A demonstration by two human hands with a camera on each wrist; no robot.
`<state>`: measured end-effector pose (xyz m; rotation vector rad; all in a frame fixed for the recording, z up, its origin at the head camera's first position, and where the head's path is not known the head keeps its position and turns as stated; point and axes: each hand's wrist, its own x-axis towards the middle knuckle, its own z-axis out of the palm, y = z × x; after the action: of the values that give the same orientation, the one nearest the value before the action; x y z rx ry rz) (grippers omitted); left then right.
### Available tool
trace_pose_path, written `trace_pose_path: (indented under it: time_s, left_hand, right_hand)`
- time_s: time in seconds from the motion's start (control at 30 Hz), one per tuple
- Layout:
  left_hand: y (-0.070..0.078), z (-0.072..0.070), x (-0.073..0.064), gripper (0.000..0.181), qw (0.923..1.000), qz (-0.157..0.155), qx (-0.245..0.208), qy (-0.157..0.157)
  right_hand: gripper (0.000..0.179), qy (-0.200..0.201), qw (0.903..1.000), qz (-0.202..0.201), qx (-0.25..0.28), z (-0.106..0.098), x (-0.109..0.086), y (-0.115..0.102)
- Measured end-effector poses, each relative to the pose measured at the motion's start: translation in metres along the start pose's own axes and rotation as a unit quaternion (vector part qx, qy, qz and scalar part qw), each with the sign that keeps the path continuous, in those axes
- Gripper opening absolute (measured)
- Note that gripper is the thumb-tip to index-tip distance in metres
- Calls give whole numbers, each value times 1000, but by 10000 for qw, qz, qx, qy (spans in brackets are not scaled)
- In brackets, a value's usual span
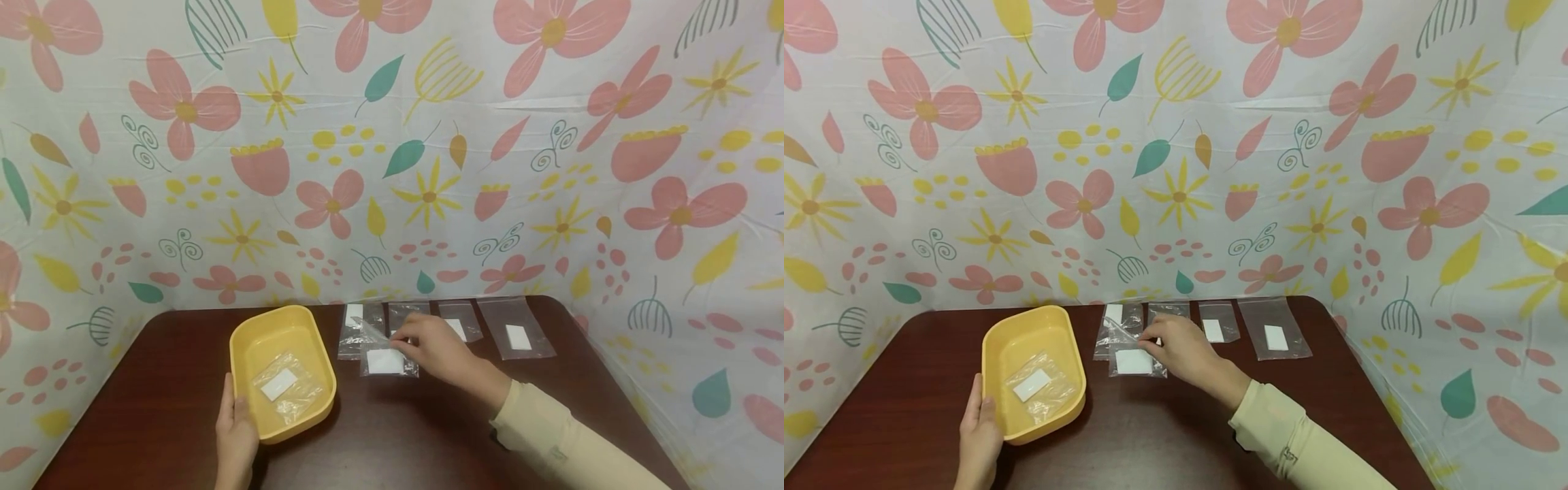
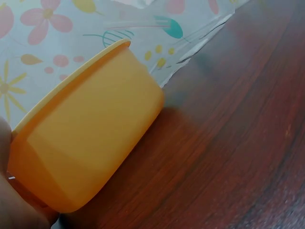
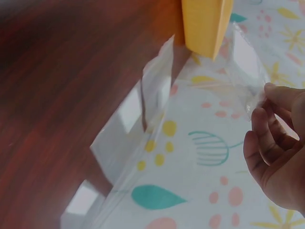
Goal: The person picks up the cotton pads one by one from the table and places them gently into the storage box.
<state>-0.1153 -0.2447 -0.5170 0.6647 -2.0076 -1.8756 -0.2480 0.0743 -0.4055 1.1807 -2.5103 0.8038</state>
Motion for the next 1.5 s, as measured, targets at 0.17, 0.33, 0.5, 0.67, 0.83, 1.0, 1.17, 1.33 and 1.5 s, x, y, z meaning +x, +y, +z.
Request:
trace_pose_path:
  time_s: [0.17,0.33,0.5,0.67,0.83,1.0,1.17,1.33,1.5]
  left_hand:
    - [0,0,0,54,10000,-15,-38,-22]
    - [0,-1,0,54,10000,21,3,-37]
    - [0,-1,1,54,10000,74,18,-11]
    - [-1,-1,2,54,10000,35,-24,-26]
    - [-1,0,2,55,9999,127,-15,35]
    - [0,3,2,55,9996,283,-11,75]
    - [1,3,2,55,9994,328,32,89]
    - [1,2,2,55,9995,294,37,88]
    - [1,2,2,55,9997,239,38,48]
  right_hand:
    - [7,-130,9998,-117,-53,7,13,-11]
    - [7,-321,9993,-151,-102,14,26,-22]
    - [8,-460,9985,-279,-82,22,39,-32]
    - [9,-652,9973,-329,-95,32,51,-42]
    - [11,-831,9956,-416,-72,44,64,-51]
    - [12,-880,9934,-704,-201,55,74,-58]
    - [13,-877,9909,-986,-277,67,83,-67]
    - [13,-929,9886,-1092,-454,76,90,-77]
    - [13,-988,9878,-1018,-639,85,94,-83]
